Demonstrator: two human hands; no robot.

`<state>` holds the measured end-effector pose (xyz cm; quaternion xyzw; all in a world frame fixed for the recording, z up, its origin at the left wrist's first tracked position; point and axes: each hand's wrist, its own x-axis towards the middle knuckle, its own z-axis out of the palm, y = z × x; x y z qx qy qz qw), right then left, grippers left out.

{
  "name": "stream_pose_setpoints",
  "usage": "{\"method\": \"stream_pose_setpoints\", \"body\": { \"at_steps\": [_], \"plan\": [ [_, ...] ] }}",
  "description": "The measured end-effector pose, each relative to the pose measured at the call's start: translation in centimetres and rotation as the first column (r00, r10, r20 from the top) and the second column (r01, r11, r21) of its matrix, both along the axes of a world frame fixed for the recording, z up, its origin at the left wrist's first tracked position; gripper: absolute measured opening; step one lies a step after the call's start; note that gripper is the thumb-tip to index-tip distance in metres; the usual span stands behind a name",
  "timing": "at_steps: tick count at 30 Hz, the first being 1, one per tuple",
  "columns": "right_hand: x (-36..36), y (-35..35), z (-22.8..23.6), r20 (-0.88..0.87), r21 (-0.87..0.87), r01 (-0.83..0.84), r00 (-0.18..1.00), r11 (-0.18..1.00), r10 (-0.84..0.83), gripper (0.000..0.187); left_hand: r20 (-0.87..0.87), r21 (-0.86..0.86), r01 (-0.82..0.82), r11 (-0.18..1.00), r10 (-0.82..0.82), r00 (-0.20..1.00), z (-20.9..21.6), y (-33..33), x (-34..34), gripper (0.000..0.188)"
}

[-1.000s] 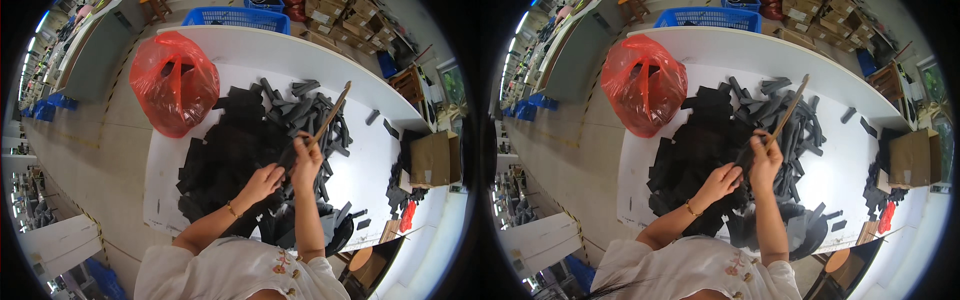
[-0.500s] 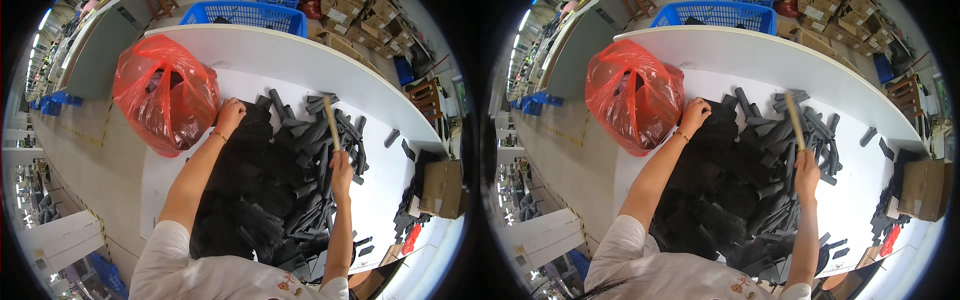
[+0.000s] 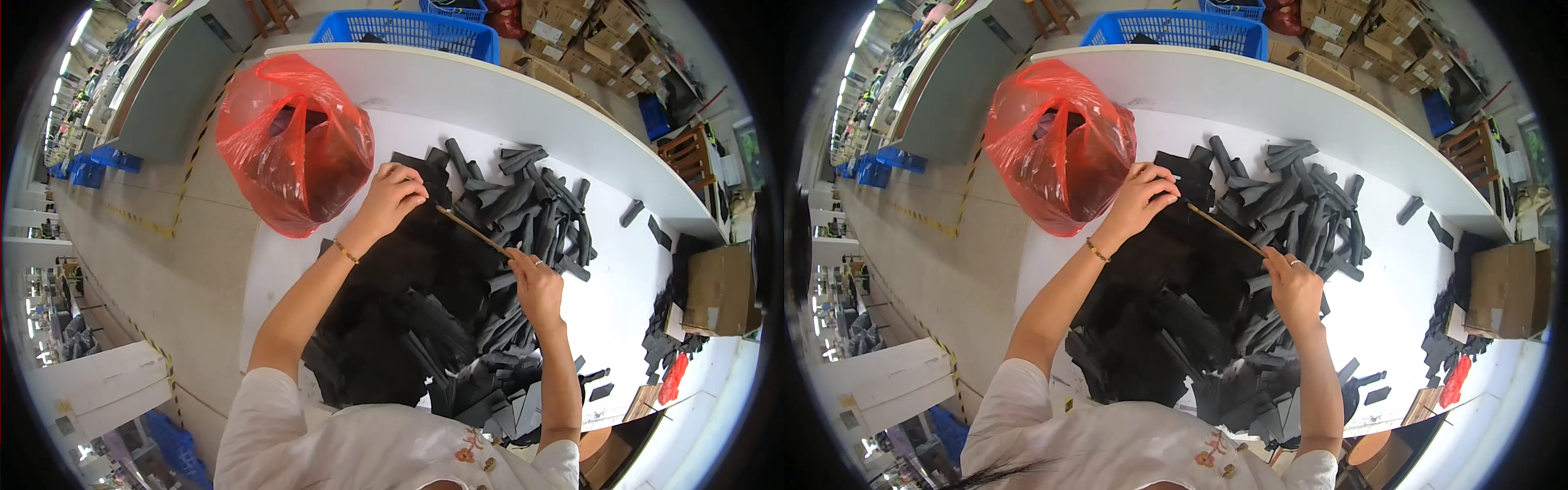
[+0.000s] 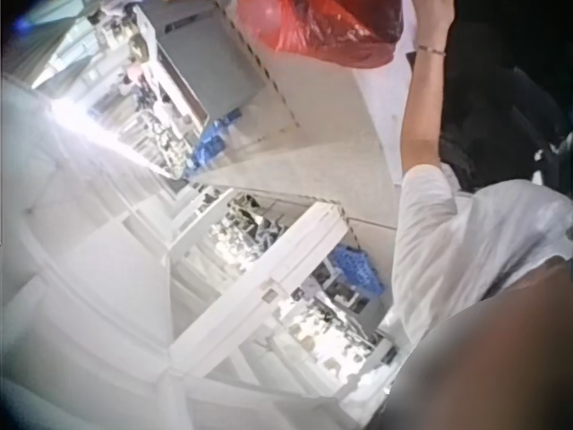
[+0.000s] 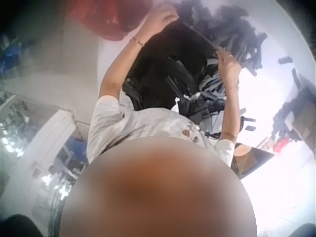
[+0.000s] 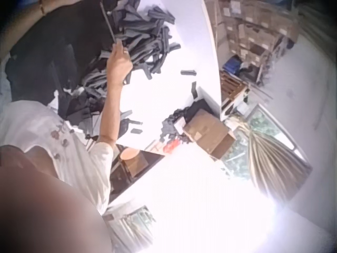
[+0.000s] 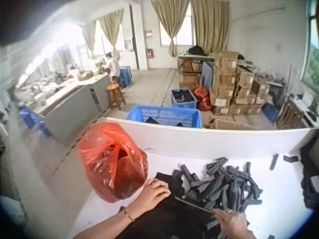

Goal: Measuring the length of black foam strips using a wooden ruler at a workbench in a factory setting.

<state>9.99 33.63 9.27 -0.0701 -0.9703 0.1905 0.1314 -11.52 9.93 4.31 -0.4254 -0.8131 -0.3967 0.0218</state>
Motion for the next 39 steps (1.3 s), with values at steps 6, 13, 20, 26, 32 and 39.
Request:
{"method": "stream_pose_setpoints", "body": {
  "at_steps": [6,13,20,26,32,39],
  "plan": [
    [2.9,-3.2,1.8,-0.016,0.051,-0.037,0.999,0.998,0.038,0.021,-0.092,0.009,0.109,0.994,-0.108,0.990,4.8,0.2,5.5,0.007],
    [6.7,-9.7,1.4,0.190,-0.721,0.119,0.981,0.683,0.030,0.025,0.373,0.632,-0.252,0.733,-0.003,0.928,7.0,-1.9,15.1,0.022],
    [9.4,-18.2,-0.3,-0.028,-0.561,0.174,0.973,0.809,-0.229,0.024,0.784,0.427,-0.772,0.471,-0.618,0.057,4.9,-0.7,23.2,0.023],
    [11.3,-20.7,-0.7,-0.119,-0.524,0.232,0.933,0.819,-0.340,0.025,0.776,0.463,-0.731,0.501,-0.628,0.061,7.3,-1.5,24.6,0.023],
    [12.5,-21.3,-1.1,-0.139,-0.584,0.169,0.943,0.794,-0.303,0.019,0.746,0.524,-0.687,0.503,-0.661,0.084,6.7,-1.9,24.9,0.022],
    [15.3,-22.1,-0.9,0.048,-0.628,0.215,0.970,0.748,-0.239,0.013,0.820,0.512,-0.671,0.537,-0.539,0.194,8.8,-2.6,22.9,0.021]
  ]
}}
